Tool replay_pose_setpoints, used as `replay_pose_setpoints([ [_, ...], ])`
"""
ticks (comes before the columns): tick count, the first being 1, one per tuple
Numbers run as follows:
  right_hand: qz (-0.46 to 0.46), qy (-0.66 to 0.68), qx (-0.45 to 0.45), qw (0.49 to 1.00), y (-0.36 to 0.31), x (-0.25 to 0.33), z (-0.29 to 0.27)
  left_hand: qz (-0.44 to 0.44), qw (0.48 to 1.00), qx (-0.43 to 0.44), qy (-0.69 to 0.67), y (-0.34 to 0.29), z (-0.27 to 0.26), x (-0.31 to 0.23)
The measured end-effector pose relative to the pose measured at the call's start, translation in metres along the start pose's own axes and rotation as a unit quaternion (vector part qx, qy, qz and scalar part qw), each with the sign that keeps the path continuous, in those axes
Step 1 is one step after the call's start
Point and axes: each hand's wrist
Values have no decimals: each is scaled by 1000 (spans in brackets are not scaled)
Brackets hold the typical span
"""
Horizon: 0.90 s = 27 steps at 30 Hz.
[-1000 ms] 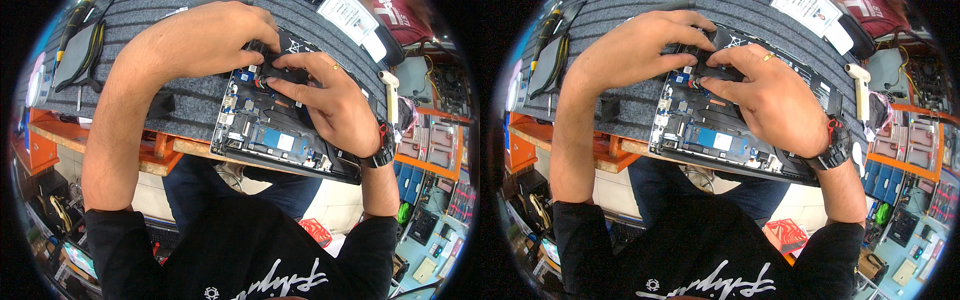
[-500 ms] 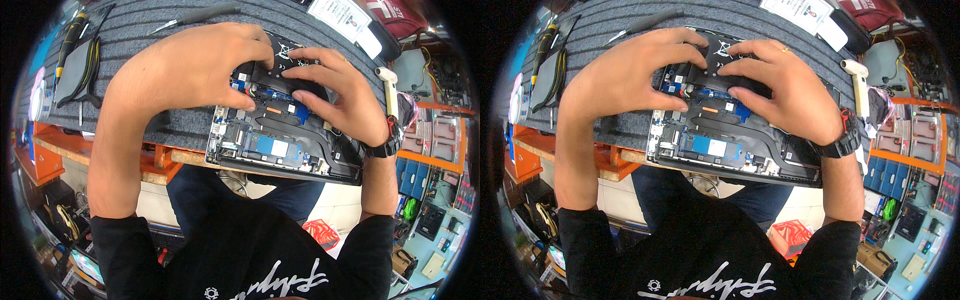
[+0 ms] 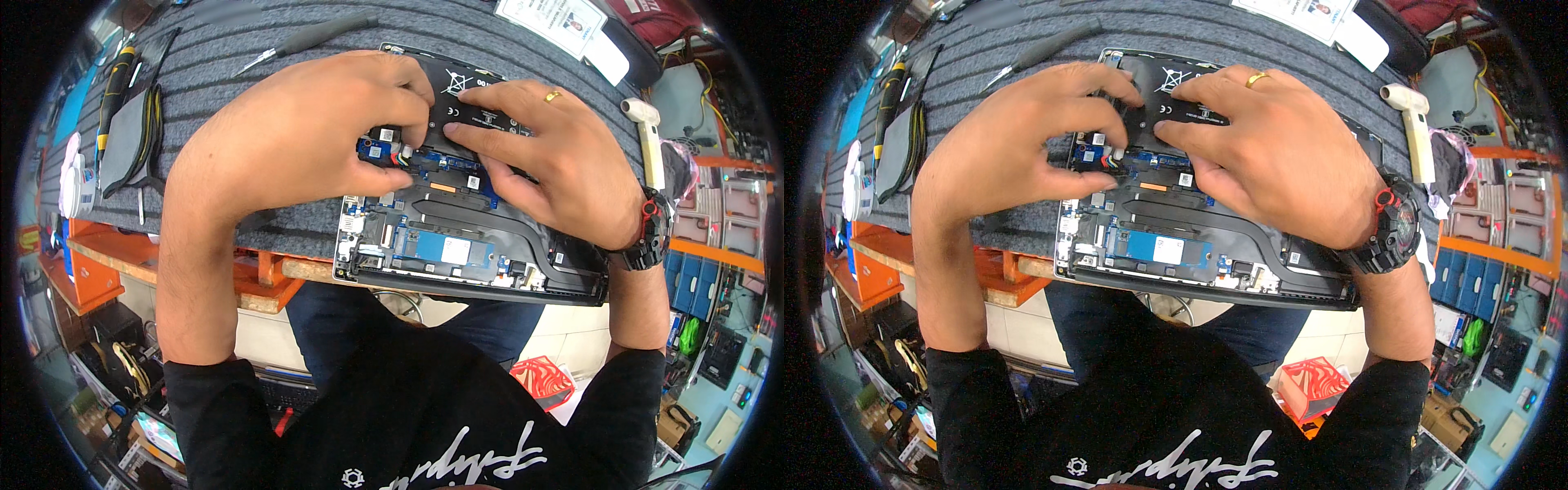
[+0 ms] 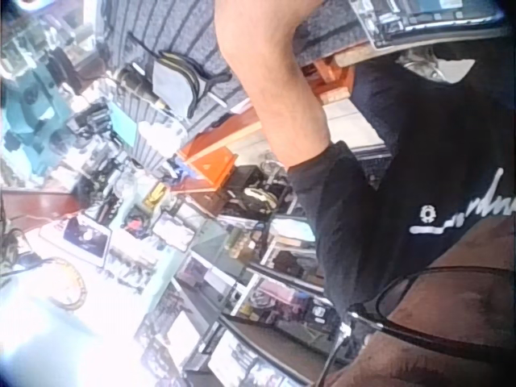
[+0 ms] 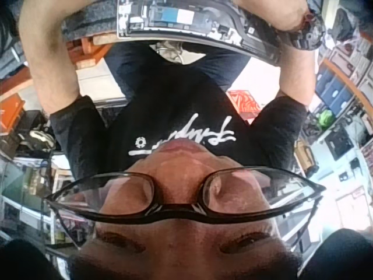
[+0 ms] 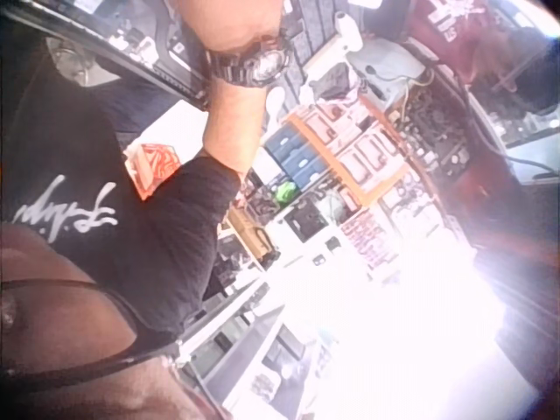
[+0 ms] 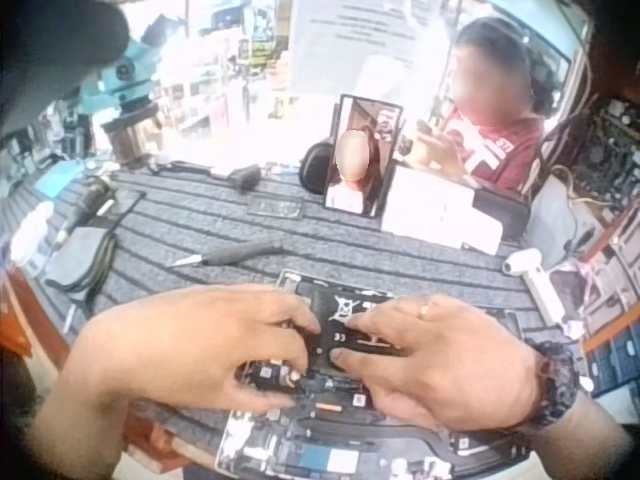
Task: The person cleans a laptop battery with a cloth, places it into the open laptop chassis, secures it with a screwdriver, reconnects the battery cable, and closes the laptop.
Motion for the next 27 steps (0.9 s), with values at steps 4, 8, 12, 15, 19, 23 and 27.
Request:
replay_pose_setpoints([
  [4,6,56,-20,998,-8,-17,-6,-2,1000,-24,-17,3,3,-2],
  [8,76,82,-51,992,-47,-45,-40,-6,999,26,17,8,4,-6],
  [12,126,44,-1,991,-102,-37,-45,-17,999,41,-16,12,9,-17],
  [15,145,2,1,989,-126,-26,-35,-22,998,54,18,13,8,-18],
  [19,150,-39,-29,987,-140,-20,-26,-25,998,53,22,18,5,-21],
  [23,180,7,-74,981,-146,-27,-30,-42,998,50,-23,16,0,-21],
  [27,303,10,-250,920,-171,-40,-55,-25,999,32,-16,20,2,-24],
])
Point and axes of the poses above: each hand's wrist, its own y-axis towards the middle knuckle, its own z-axis out of the palm, x = y × z, and after that the axes turned 7 degrees about -x, right-handed
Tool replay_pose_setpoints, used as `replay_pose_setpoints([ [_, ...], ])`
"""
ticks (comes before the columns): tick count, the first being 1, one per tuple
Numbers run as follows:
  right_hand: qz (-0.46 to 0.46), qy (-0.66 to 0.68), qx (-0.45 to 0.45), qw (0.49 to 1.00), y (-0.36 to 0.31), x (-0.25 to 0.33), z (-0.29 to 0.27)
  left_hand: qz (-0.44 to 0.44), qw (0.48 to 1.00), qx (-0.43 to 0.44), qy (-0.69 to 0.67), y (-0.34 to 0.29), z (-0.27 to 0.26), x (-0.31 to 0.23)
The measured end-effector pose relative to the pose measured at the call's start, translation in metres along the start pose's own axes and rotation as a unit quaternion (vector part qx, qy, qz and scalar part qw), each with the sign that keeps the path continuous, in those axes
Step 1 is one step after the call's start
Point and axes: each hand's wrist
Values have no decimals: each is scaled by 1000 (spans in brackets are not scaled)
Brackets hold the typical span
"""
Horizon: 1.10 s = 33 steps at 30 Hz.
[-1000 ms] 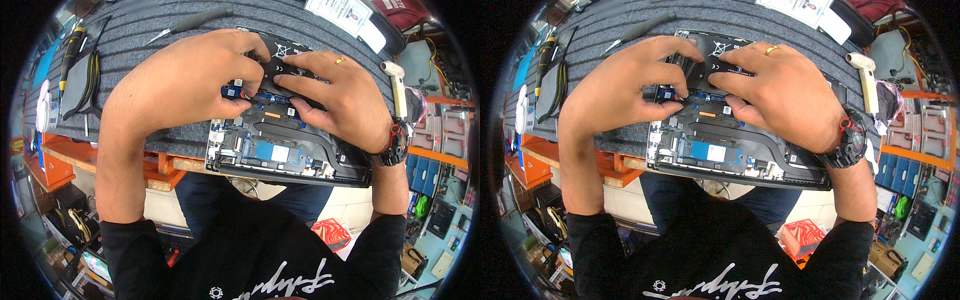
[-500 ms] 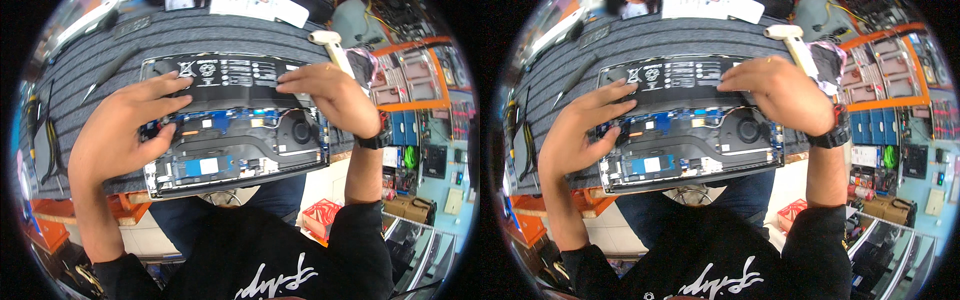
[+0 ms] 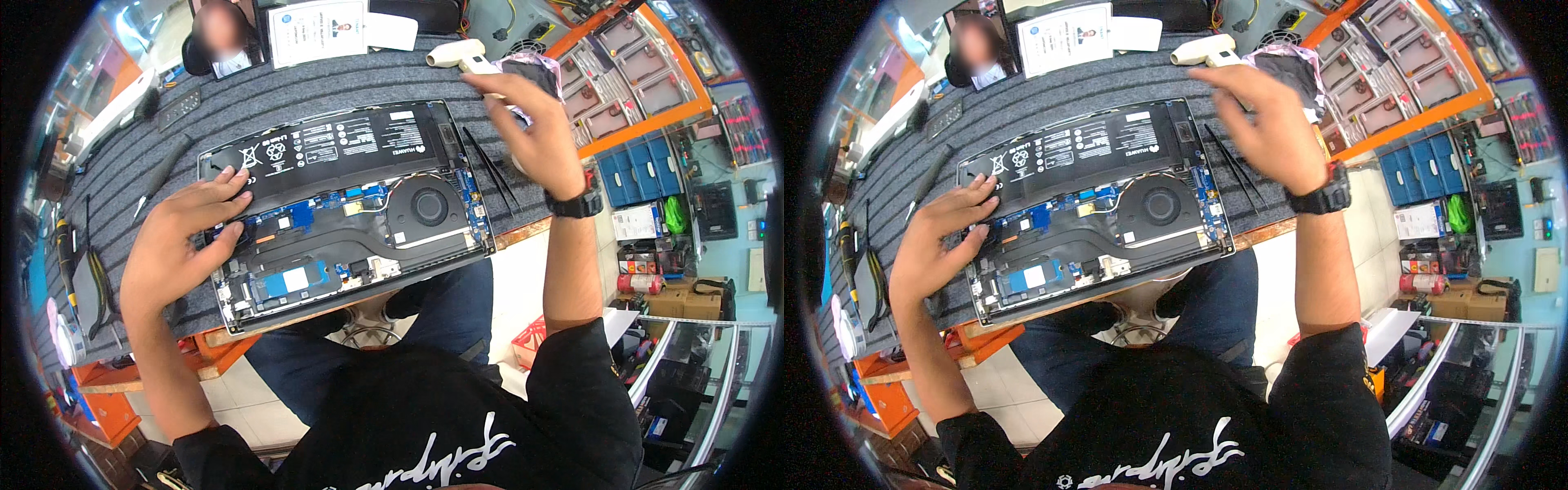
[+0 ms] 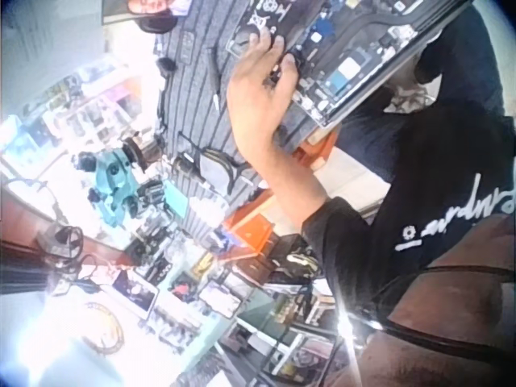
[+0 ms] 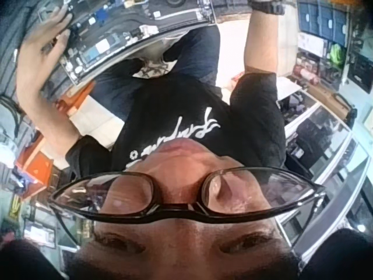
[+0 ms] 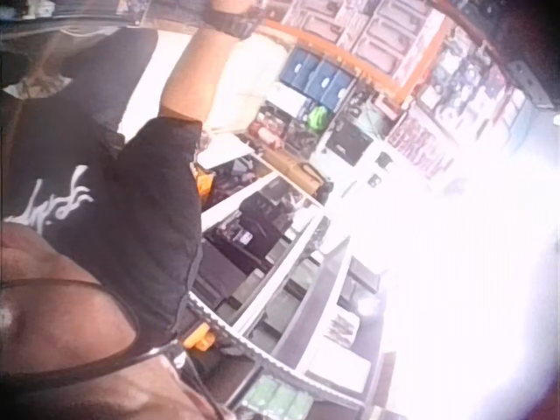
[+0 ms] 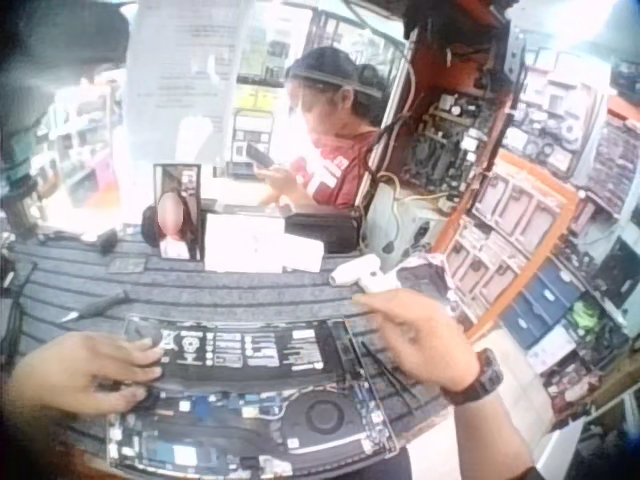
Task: The person cleans a laptop battery with a cloth, places it into the open laptop chassis, secures it with a screwdriver, reconnects the battery cable, and closes the laptop.
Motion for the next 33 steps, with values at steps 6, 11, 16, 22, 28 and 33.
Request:
replay_pose_setpoints([
  [6,150,-111,45,981,-30,-4,-37,1,1000,-9,-17,-3,-4,3],
  [11,154,-159,42,974,-59,0,-64,0,983,-179,37,-7,-15,19],
  [16,109,-174,106,973,-105,-41,-86,8,957,-285,63,-8,-38,28],
  [22,134,-112,35,984,-126,-76,-68,-3,923,-376,81,-29,-60,45],
  [28,339,154,32,927,-125,-89,-62,-80,905,-412,68,-84,-103,59],
  [33,197,-111,18,974,-134,-119,-68,-128,937,-316,80,-118,-108,78],
])
Point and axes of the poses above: each hand's wrist, its own y-axis towards the middle knuckle, its own z-axis out of the palm, x = y × z, and after that the axes turned 7 degrees about -x, right-handed
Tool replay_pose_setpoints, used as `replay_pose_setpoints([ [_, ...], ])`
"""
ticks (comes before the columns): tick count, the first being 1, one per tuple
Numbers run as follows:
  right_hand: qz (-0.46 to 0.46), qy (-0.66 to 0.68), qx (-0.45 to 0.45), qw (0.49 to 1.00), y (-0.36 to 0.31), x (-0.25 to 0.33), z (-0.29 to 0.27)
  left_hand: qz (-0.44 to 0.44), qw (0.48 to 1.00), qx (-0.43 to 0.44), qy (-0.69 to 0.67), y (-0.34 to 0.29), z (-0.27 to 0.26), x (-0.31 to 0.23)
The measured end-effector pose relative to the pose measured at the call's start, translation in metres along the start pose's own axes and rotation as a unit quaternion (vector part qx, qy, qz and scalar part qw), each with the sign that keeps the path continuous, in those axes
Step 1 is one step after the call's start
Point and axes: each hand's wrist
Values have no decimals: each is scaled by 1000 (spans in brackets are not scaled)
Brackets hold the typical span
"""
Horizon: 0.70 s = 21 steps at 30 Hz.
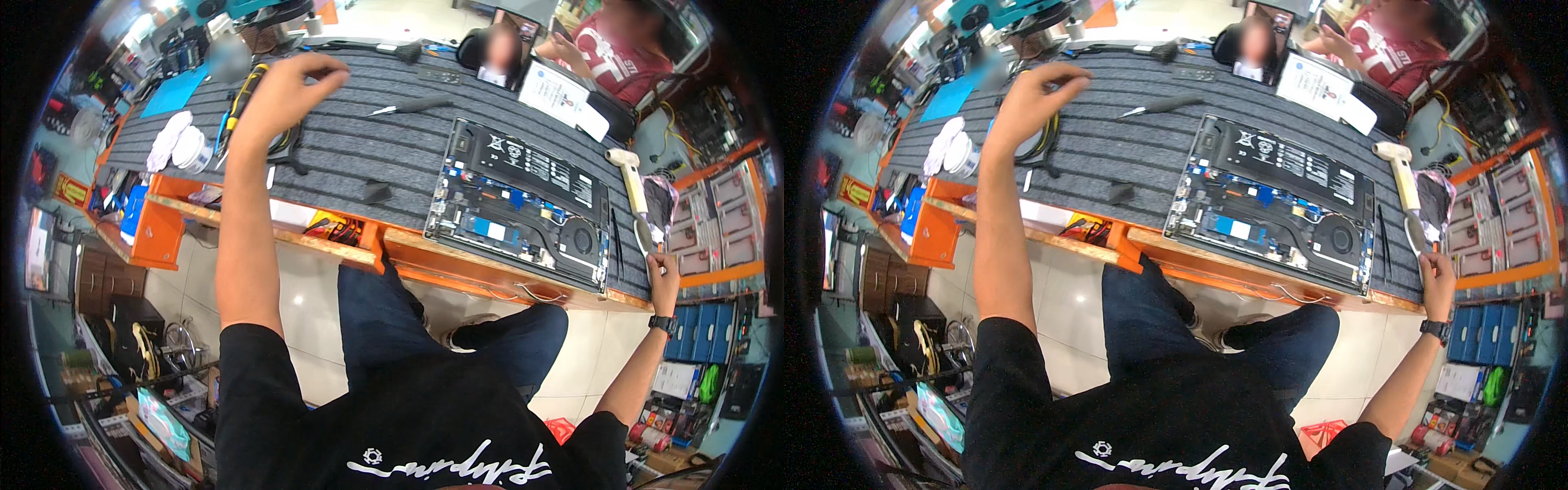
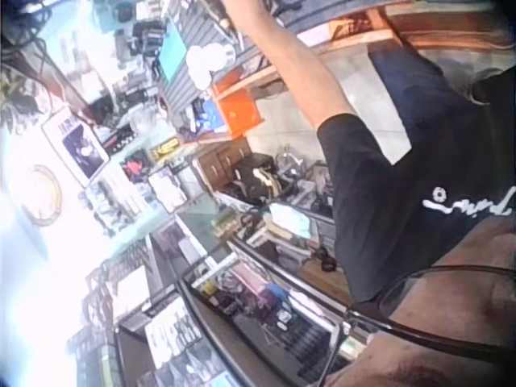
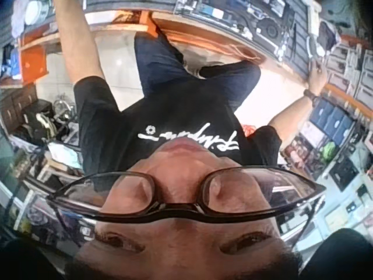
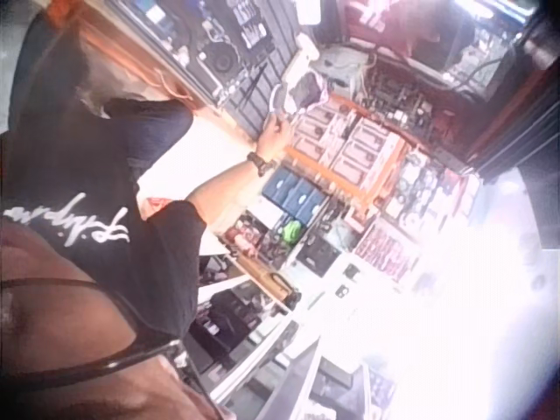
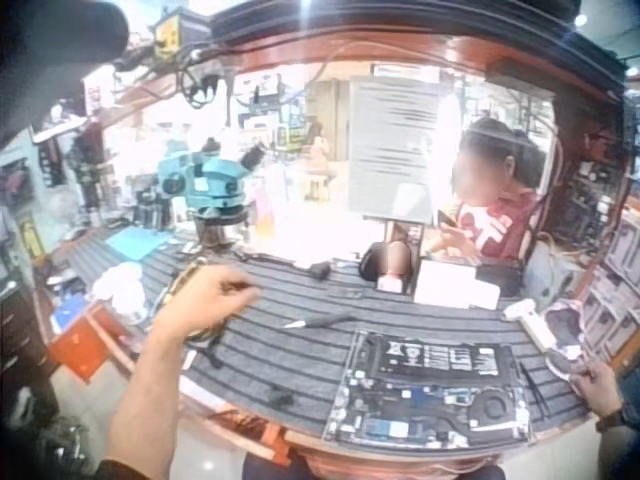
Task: The person cleans a laptop battery with a cloth, places it into the open laptop chassis, secures it with a screwdriver, reconnects the battery cable, and closes the laptop.
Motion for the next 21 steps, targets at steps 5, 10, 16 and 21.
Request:
replay_pose_setpoints([
  [5,27,32,-105,994,5,49,-5,-8,987,128,97,-3,65,7],
  [10,-33,147,-106,983,14,153,-1,9,984,107,144,-7,92,10],
  [16,-56,326,3,944,31,252,24,37,997,46,-41,-2,89,-46],
  [21,21,507,167,845,57,327,54,60,975,-17,-213,3,114,-134],
])
Point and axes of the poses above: each hand's wrist, its own y-axis towards the middle knuckle, its own z-axis out of the palm, x = y × z, and after that the axes turned 7 degrees about -x, right-handed
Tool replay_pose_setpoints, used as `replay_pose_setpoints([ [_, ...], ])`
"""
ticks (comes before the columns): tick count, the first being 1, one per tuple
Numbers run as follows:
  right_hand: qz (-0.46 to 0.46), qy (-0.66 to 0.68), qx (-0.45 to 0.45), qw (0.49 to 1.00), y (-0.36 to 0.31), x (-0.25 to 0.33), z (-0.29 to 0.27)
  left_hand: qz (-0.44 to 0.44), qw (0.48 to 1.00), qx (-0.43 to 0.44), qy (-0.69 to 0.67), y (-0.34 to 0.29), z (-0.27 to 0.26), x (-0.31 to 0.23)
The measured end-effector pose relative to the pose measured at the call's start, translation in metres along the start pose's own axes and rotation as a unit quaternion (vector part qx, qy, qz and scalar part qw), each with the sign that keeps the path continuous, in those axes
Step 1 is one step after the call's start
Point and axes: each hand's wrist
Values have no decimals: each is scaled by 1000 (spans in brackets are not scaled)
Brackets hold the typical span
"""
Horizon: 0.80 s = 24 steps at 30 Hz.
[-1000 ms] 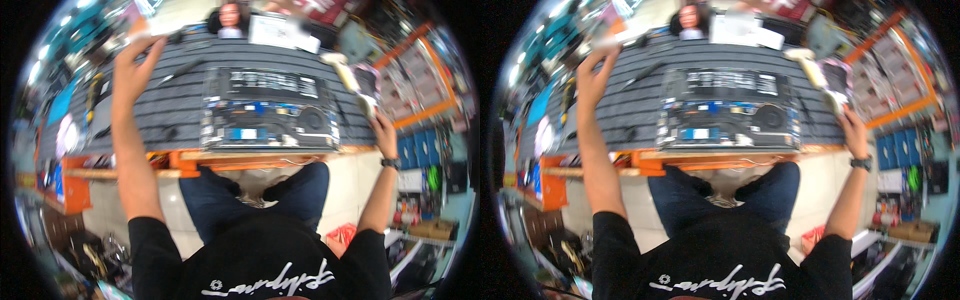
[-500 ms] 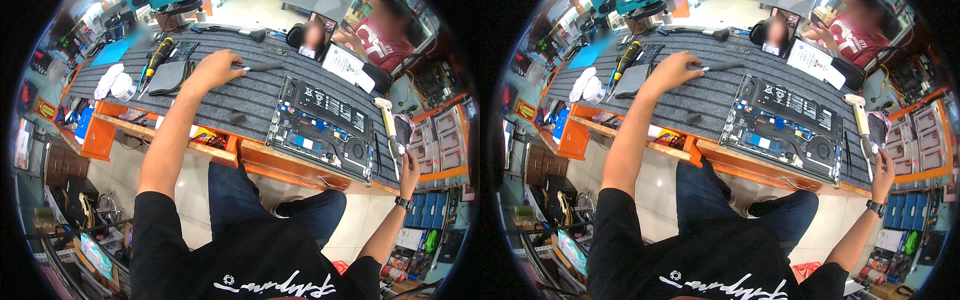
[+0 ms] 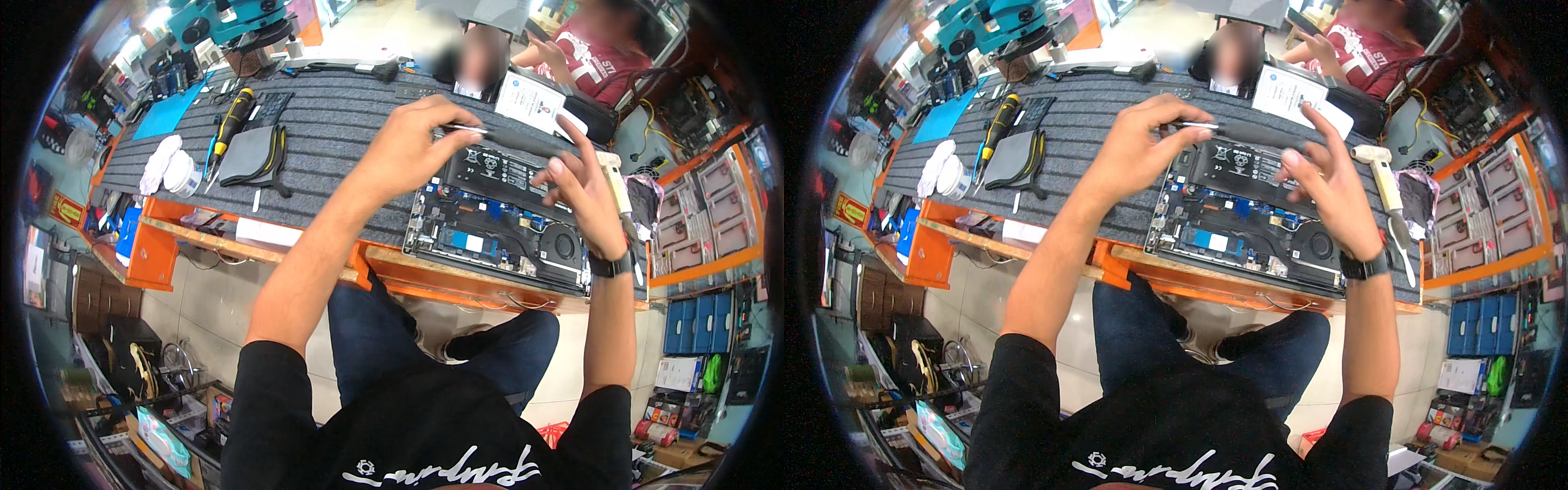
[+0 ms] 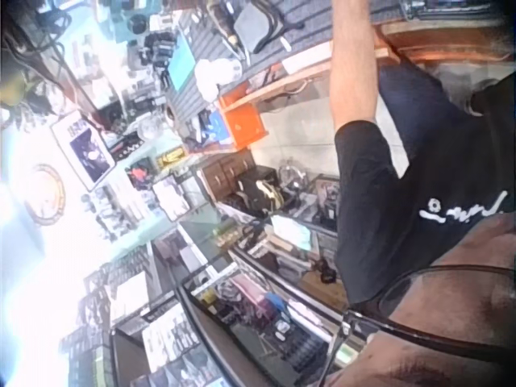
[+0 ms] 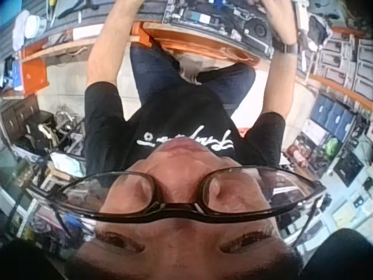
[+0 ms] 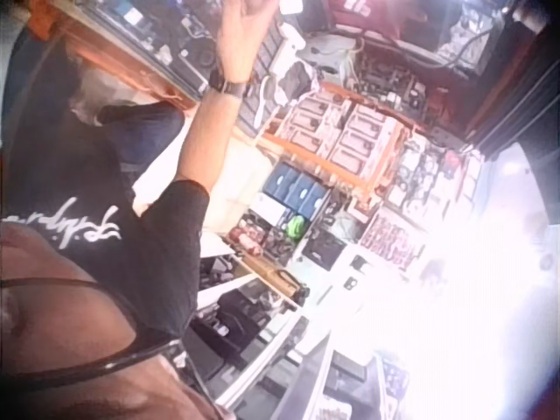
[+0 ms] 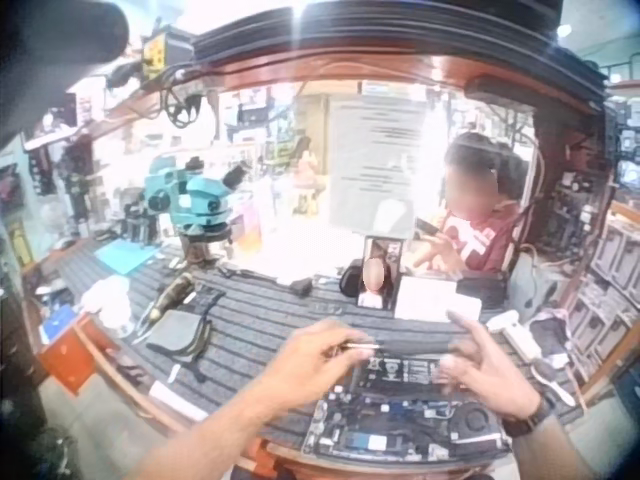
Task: The person cleans a laptop battery with a cloth, places it into the open laptop chassis, secures it with a screwdriver, reconnects the battery cable, and closes the laptop.
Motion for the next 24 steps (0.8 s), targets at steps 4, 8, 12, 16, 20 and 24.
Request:
replay_pose_setpoints([
  [4,-16,147,16,989,43,-19,-13,20,999,-18,-31,21,27,7],
  [8,-69,155,10,985,70,-34,-64,-12,999,-14,-31,48,13,56],
  [12,-86,237,-56,966,79,-46,-113,-50,976,22,209,60,-26,144],
  [16,-109,300,-59,946,76,-63,-135,-6,948,104,301,77,-20,169],
  [20,-128,303,-34,944,71,-68,-147,-34,931,175,318,90,-14,186],
  [24,-130,294,-32,946,67,-65,-145,-29,915,221,335,97,-12,191],
])
Point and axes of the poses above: each hand's wrist, its own y-axis towards the middle knuckle, its own z-axis out of the palm, x = y × z, and after that the axes turned 7 degrees about -x, right-handed
